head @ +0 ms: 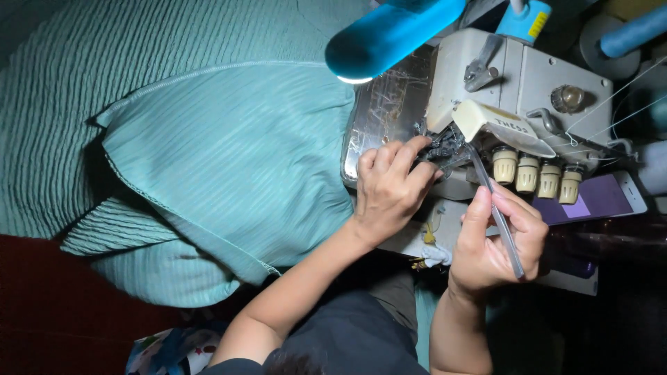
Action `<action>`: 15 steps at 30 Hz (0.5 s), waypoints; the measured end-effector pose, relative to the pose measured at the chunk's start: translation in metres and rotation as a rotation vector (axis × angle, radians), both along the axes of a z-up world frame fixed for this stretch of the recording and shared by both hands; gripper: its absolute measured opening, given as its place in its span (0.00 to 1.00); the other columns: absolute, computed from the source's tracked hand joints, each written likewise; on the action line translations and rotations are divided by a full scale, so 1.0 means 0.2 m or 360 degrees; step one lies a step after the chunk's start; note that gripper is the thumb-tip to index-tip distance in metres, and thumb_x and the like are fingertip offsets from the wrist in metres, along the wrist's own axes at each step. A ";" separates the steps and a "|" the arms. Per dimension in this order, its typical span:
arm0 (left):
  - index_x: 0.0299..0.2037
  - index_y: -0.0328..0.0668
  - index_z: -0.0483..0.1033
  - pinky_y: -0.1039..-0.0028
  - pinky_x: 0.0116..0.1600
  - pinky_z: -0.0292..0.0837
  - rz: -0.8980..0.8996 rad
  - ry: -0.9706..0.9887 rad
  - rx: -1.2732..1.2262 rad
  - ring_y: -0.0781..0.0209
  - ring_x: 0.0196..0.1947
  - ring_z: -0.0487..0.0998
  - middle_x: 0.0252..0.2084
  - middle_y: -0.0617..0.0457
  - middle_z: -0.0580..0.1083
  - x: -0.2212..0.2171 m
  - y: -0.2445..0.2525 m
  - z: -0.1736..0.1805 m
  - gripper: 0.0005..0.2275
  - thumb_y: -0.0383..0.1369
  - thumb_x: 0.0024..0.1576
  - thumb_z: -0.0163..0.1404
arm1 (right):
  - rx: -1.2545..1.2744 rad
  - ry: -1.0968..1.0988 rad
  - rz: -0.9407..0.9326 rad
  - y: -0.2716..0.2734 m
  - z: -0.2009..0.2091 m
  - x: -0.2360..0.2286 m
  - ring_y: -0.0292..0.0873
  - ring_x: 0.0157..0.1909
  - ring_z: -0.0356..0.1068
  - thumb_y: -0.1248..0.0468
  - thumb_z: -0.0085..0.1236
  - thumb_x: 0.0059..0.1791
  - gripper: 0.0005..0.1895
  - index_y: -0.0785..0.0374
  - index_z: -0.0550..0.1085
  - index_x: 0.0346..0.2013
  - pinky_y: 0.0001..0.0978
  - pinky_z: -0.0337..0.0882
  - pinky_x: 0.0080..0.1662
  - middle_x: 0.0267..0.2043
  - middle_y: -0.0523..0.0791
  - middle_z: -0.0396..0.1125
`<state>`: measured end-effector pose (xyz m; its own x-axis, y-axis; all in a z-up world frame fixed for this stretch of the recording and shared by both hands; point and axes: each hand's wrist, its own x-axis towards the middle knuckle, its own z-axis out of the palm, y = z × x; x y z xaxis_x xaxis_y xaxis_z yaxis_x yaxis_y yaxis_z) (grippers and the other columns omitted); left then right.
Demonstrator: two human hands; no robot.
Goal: Threading a multi-thread industrial sewing machine (serger) using tweezers and manual dexterity.
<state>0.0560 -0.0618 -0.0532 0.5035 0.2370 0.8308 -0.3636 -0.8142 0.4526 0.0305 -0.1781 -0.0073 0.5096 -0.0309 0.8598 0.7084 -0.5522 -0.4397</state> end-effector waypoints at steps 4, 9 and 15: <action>0.28 0.50 0.69 0.69 0.47 0.57 0.0004 0.0002 -0.0005 0.58 0.42 0.70 0.46 0.56 0.72 0.00 0.00 0.00 0.09 0.38 0.61 0.45 | -0.0021 -0.0027 -0.0010 0.01 -0.01 0.02 0.53 0.33 0.72 0.85 0.60 0.49 0.08 0.84 0.68 0.31 0.27 0.69 0.25 0.36 0.66 0.69; 0.28 0.50 0.69 0.69 0.47 0.57 -0.0001 0.0005 -0.0007 0.58 0.42 0.70 0.46 0.56 0.72 0.01 0.00 -0.01 0.09 0.37 0.61 0.45 | -0.0095 -0.0127 -0.0053 0.04 0.00 0.03 0.61 0.36 0.74 0.85 0.61 0.48 0.09 0.84 0.68 0.30 0.35 0.73 0.30 0.35 0.67 0.68; 0.28 0.49 0.70 0.69 0.47 0.58 -0.0004 -0.0028 -0.0003 0.57 0.41 0.70 0.46 0.55 0.73 0.01 0.00 0.01 0.09 0.36 0.62 0.44 | -0.0109 -0.0124 -0.0057 0.05 0.01 0.03 0.63 0.39 0.74 0.86 0.60 0.48 0.07 0.83 0.69 0.31 0.39 0.74 0.35 0.34 0.64 0.68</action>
